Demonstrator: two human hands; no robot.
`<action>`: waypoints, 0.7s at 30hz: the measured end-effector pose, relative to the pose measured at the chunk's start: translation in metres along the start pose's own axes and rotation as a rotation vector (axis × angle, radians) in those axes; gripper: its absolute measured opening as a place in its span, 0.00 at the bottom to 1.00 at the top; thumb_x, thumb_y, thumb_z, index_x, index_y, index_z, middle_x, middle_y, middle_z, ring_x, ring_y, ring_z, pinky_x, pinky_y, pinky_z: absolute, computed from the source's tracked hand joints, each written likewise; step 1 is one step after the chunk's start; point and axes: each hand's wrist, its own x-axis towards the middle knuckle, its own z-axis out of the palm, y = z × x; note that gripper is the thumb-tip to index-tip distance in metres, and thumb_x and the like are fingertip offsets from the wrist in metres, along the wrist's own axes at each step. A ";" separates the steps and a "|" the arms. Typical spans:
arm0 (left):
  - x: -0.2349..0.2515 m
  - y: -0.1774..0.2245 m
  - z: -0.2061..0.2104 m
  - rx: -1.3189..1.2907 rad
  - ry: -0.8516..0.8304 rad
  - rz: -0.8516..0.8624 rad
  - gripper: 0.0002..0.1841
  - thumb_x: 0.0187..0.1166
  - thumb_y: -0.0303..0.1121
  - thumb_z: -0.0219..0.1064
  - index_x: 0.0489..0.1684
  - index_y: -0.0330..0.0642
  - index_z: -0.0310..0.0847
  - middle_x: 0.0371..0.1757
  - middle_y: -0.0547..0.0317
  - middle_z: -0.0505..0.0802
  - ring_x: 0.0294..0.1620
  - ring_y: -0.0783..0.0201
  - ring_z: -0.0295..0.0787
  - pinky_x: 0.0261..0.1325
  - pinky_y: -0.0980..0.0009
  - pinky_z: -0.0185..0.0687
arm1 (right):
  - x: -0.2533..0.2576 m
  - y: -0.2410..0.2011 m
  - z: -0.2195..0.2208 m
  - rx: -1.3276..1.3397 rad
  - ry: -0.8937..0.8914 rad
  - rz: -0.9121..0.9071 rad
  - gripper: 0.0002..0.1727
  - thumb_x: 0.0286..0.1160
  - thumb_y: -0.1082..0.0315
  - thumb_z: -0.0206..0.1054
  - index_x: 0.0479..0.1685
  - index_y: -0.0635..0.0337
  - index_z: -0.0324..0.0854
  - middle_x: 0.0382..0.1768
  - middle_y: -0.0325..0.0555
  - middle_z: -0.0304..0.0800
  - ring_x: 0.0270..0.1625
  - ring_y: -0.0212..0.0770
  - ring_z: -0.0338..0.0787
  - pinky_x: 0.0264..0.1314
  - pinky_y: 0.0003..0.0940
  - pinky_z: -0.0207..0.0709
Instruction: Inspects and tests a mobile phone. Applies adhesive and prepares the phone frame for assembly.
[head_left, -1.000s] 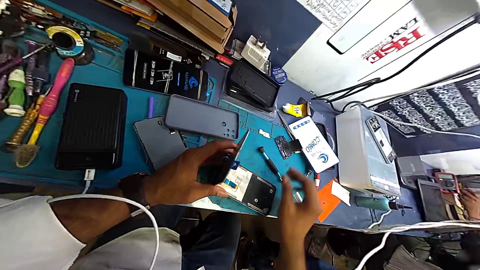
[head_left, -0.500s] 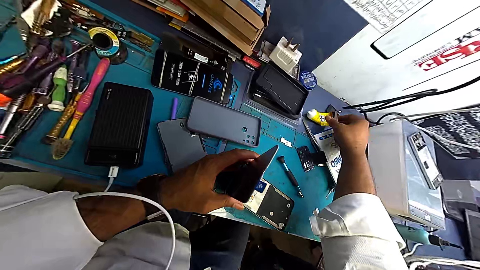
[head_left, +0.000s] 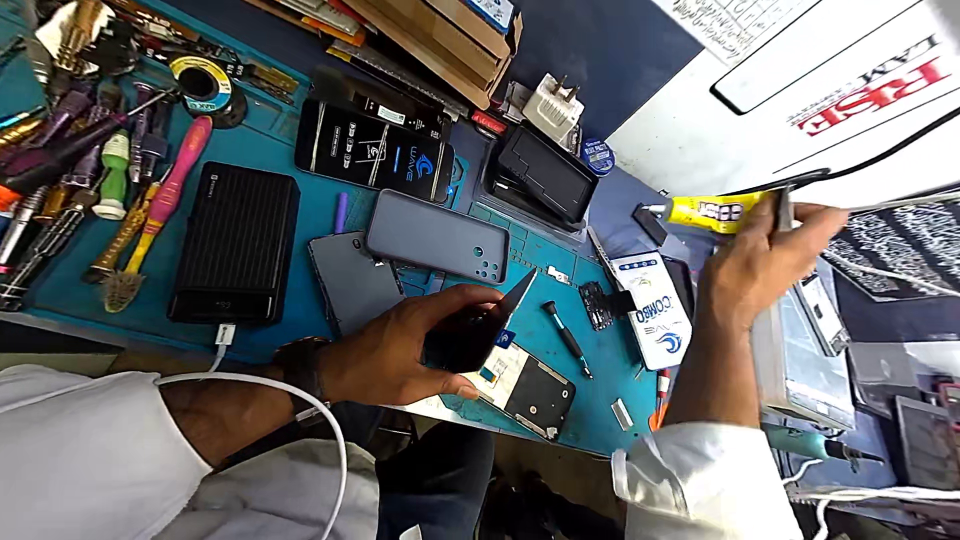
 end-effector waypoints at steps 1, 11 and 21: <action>0.000 0.001 0.000 0.002 0.001 -0.005 0.44 0.65 0.42 0.83 0.83 0.38 0.65 0.74 0.57 0.84 0.76 0.65 0.81 0.77 0.69 0.82 | -0.007 -0.001 -0.012 0.118 -0.015 -0.056 0.21 0.91 0.59 0.53 0.70 0.68 0.69 0.49 0.51 0.87 0.38 0.38 0.94 0.42 0.38 0.91; 0.000 -0.001 -0.001 -0.025 0.012 -0.012 0.46 0.62 0.38 0.84 0.84 0.37 0.64 0.74 0.54 0.84 0.76 0.63 0.81 0.78 0.67 0.81 | -0.178 0.033 -0.102 1.141 -0.171 0.911 0.14 0.94 0.61 0.49 0.65 0.47 0.79 0.39 0.38 0.92 0.30 0.28 0.91 0.30 0.22 0.86; 0.000 0.001 -0.001 -0.067 0.007 -0.038 0.46 0.60 0.32 0.85 0.83 0.38 0.64 0.74 0.55 0.85 0.73 0.61 0.84 0.73 0.66 0.86 | -0.224 -0.007 -0.100 1.461 -0.307 0.953 0.32 0.94 0.43 0.38 0.76 0.54 0.76 0.54 0.55 0.92 0.44 0.45 0.96 0.48 0.39 0.92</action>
